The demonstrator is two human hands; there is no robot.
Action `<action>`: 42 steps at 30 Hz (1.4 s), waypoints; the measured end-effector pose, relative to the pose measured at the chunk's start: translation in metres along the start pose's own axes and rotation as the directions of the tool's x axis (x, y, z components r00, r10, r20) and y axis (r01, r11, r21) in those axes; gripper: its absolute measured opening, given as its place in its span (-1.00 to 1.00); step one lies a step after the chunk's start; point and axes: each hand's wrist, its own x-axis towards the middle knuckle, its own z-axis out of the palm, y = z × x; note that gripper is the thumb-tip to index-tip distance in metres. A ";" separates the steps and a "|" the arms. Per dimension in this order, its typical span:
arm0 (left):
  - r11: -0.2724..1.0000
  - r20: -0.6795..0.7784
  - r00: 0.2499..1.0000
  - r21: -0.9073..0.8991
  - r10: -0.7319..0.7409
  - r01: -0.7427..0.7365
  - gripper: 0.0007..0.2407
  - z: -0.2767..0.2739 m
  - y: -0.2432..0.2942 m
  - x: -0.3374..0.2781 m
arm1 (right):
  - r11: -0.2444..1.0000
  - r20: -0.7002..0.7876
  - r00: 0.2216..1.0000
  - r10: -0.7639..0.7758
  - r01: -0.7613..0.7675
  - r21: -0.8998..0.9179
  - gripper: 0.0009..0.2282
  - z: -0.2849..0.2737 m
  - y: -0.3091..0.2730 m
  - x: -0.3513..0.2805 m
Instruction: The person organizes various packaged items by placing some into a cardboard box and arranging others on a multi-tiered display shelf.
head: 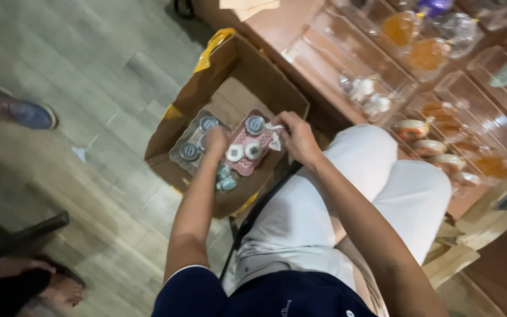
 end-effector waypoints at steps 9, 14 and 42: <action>0.969 0.227 0.947 0.149 -0.226 0.196 -0.70 0.118 -0.111 0.005 | 0.977 0.073 0.979 0.191 -0.197 0.079 -0.80 0.037 -0.001 0.026; 0.990 0.083 0.994 0.126 -0.074 0.064 -0.62 0.148 -0.129 -0.006 | 0.965 0.167 0.958 0.234 -0.249 0.076 -0.82 0.064 -0.002 0.028; 0.854 -0.011 0.920 -0.370 0.391 -0.367 -0.77 0.079 -0.131 -0.011 | 0.958 0.151 0.954 0.259 -0.274 0.083 -0.77 0.049 0.027 0.004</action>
